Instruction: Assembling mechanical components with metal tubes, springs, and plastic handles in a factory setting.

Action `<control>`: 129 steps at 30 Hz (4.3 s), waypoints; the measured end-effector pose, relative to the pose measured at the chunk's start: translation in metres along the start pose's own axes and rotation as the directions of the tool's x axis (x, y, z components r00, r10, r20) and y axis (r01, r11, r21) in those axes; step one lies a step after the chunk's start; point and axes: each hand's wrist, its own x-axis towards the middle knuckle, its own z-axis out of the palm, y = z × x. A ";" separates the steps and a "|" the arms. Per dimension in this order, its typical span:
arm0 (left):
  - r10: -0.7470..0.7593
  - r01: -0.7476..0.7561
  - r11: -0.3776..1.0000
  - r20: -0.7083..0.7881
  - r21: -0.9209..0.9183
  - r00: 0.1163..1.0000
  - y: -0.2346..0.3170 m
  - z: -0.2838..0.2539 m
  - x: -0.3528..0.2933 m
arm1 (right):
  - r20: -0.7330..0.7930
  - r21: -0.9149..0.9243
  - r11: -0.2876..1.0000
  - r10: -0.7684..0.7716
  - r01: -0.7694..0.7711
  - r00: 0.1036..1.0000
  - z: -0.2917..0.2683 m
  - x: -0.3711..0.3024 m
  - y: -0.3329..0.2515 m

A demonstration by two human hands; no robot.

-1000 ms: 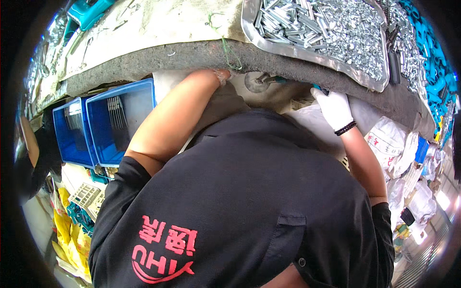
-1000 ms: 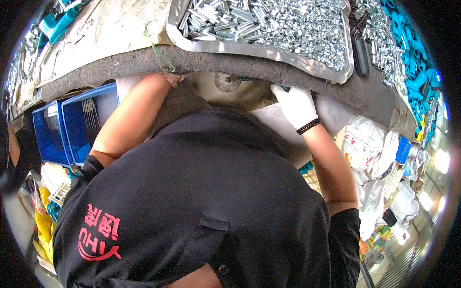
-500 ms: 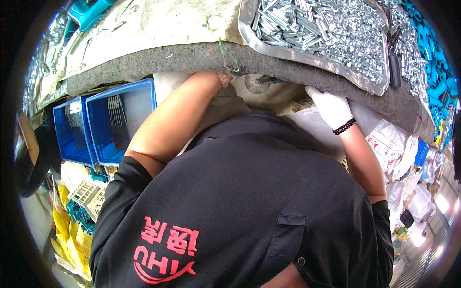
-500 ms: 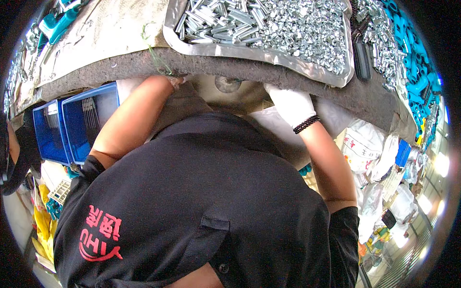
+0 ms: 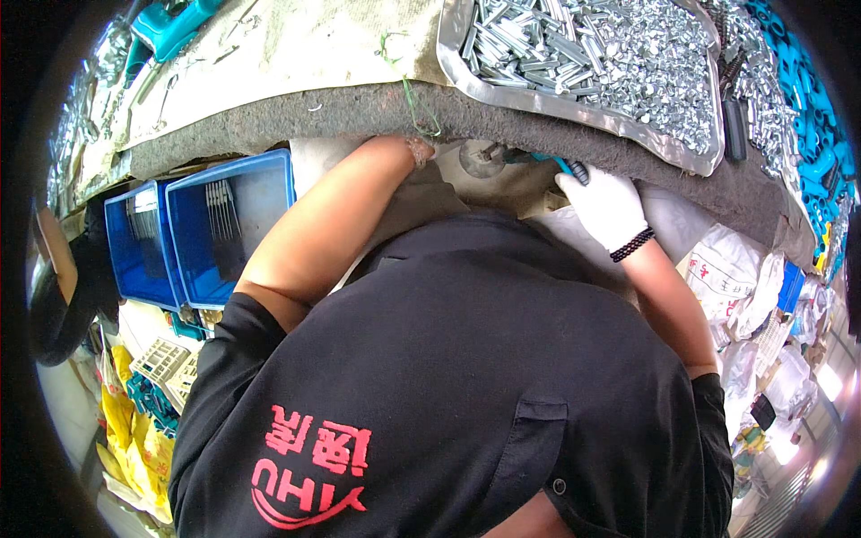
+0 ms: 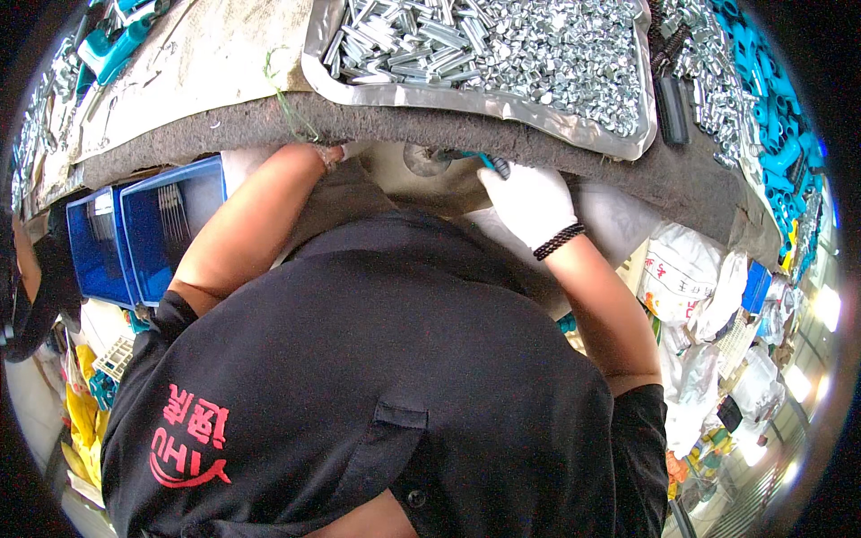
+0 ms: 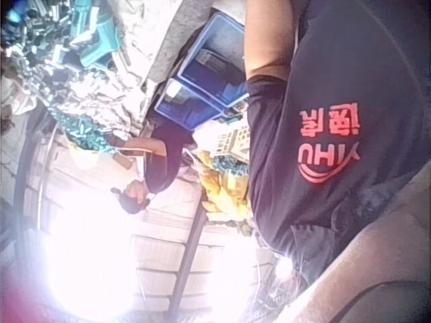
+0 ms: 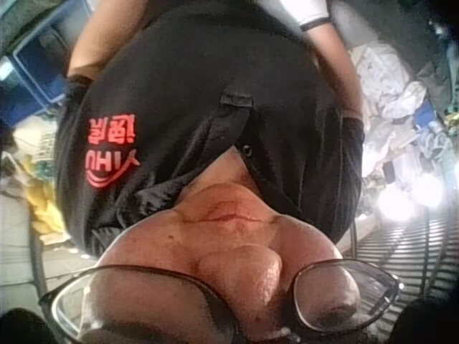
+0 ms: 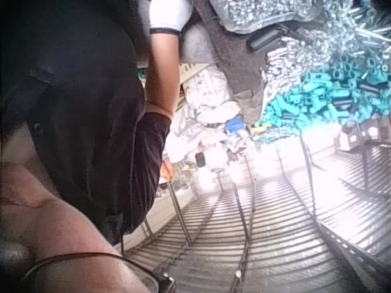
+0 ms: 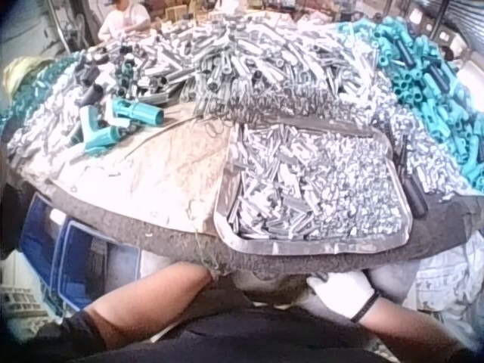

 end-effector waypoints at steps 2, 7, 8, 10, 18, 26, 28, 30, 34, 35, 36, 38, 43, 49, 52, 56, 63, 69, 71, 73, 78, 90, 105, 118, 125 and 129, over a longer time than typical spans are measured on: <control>0.027 -0.027 1.000 0.011 -0.011 1.000 -0.005 0.003 0.004 | -0.312 -0.237 0.930 -0.346 0.280 0.885 0.020 0.001 0.033; 0.059 -0.058 0.998 0.017 -0.031 0.998 -0.020 0.008 0.004 | -0.460 -0.308 0.886 -0.459 0.348 0.760 0.021 0.006 0.043; 0.064 -0.063 0.997 0.015 -0.036 0.998 -0.022 0.015 0.025 | -0.339 -0.140 0.957 -0.287 0.254 0.896 0.016 0.006 0.038; 0.079 -0.078 0.996 0.020 -0.043 0.997 -0.028 0.016 0.035 | -0.178 0.012 0.993 -0.112 0.116 0.978 0.016 0.007 0.040; 0.145 -0.143 0.988 0.032 -0.065 0.989 -0.045 0.023 0.042 | -0.378 -0.431 0.827 -0.529 0.362 0.760 0.029 0.023 0.050; -0.589 0.539 0.793 0.131 0.284 0.797 0.214 -0.067 0.081 | 0.135 0.193 0.975 -0.141 0.113 0.981 -0.007 0.013 -0.024; -0.434 0.386 0.853 0.066 0.352 0.898 0.149 -0.015 0.084 | 0.212 0.026 0.976 -0.216 0.216 0.953 0.025 0.032 -0.029; -0.476 0.453 0.879 0.231 0.147 0.849 0.176 -0.037 0.091 | 0.287 -0.041 0.997 -0.051 0.065 0.956 0.006 0.027 -0.043; -0.412 0.383 0.908 0.194 0.173 0.890 0.137 -0.003 0.090 | 0.321 -0.040 0.997 -0.055 0.072 0.945 0.008 0.028 -0.043; -0.413 0.380 0.906 0.186 0.186 0.892 0.128 -0.007 0.095 | 0.312 -0.005 0.997 -0.071 0.076 0.947 0.011 0.029 -0.042; -0.405 0.373 0.908 0.172 0.192 0.898 0.127 -0.013 0.096 | 0.301 0.032 0.996 -0.090 0.085 0.949 0.017 0.035 -0.038; -0.389 0.358 0.912 0.142 0.199 0.910 0.124 -0.032 0.082 | 0.356 0.004 1.000 -0.017 0.016 0.934 0.014 0.039 -0.049; -0.321 0.300 0.932 0.083 0.202 0.943 0.143 -0.034 0.109 | 0.290 0.061 0.995 -0.094 0.079 0.953 0.015 0.041 -0.028; -0.256 0.246 0.960 0.069 0.133 0.964 0.146 -0.039 0.105 | 0.368 -0.013 0.990 -0.127 0.142 0.921 0.054 0.056 -0.028; -0.231 0.224 0.968 0.047 0.110 0.972 0.134 -0.044 0.067 | 0.431 -0.034 0.904 -0.371 0.426 0.823 0.056 0.055 -0.021; -0.209 0.207 0.977 0.037 0.045 0.977 0.151 -0.032 0.103 | 0.342 0.036 0.999 0.015 -0.029 0.940 0.049 0.042 -0.041; -0.080 0.061 0.988 0.128 0.145 0.989 0.198 -0.089 0.056 | 0.025 0.362 0.928 -0.102 0.086 0.994 -0.071 -0.082 -0.009; -0.087 0.092 0.987 -0.042 0.132 0.995 0.257 -0.051 0.107 | -0.274 0.700 0.711 0.193 0.058 0.942 -0.101 -0.238 0.062; -0.023 0.021 0.991 0.012 0.135 1.000 0.303 -0.046 0.140 | -0.182 0.850 0.523 0.416 -0.070 0.891 -0.095 -0.281 0.075; -0.013 0.006 0.996 0.081 0.086 0.997 0.341 -0.041 0.165 | -0.390 0.777 0.619 0.615 -0.113 0.686 -0.069 -0.324 0.100; 0.101 -0.129 0.990 0.354 0.058 0.930 0.381 -0.007 0.196 | -0.750 0.557 0.805 0.593 -0.203 0.293 0.048 -0.362 0.166; -0.223 0.242 0.964 0.167 -0.106 0.960 0.343 -0.020 0.167 | 0.527 0.786 -0.153 0.673 -0.599 0.519 0.413 -0.279 0.292; -0.439 0.414 0.898 -0.221 -0.151 0.871 0.342 -0.052 0.081 | 0.563 -0.042 0.587 0.682 -0.808 0.466 0.395 -0.206 0.284; -0.185 0.183 0.982 -0.064 -0.039 0.981 0.360 -0.131 0.005 | -0.945 0.231 0.942 0.159 0.242 0.285 -0.123 -0.149 0.077; -0.091 0.079 0.996 -0.384 -0.047 0.919 0.371 -0.180 -0.038 | -0.917 -0.034 0.998 -0.049 0.043 0.397 -0.322 0.131 0.060; -0.051 0.140 0.984 -0.577 0.112 0.815 0.368 -0.209 -0.069 | -0.795 0.047 0.960 0.203 -0.276 0.572 -0.371 0.211 0.090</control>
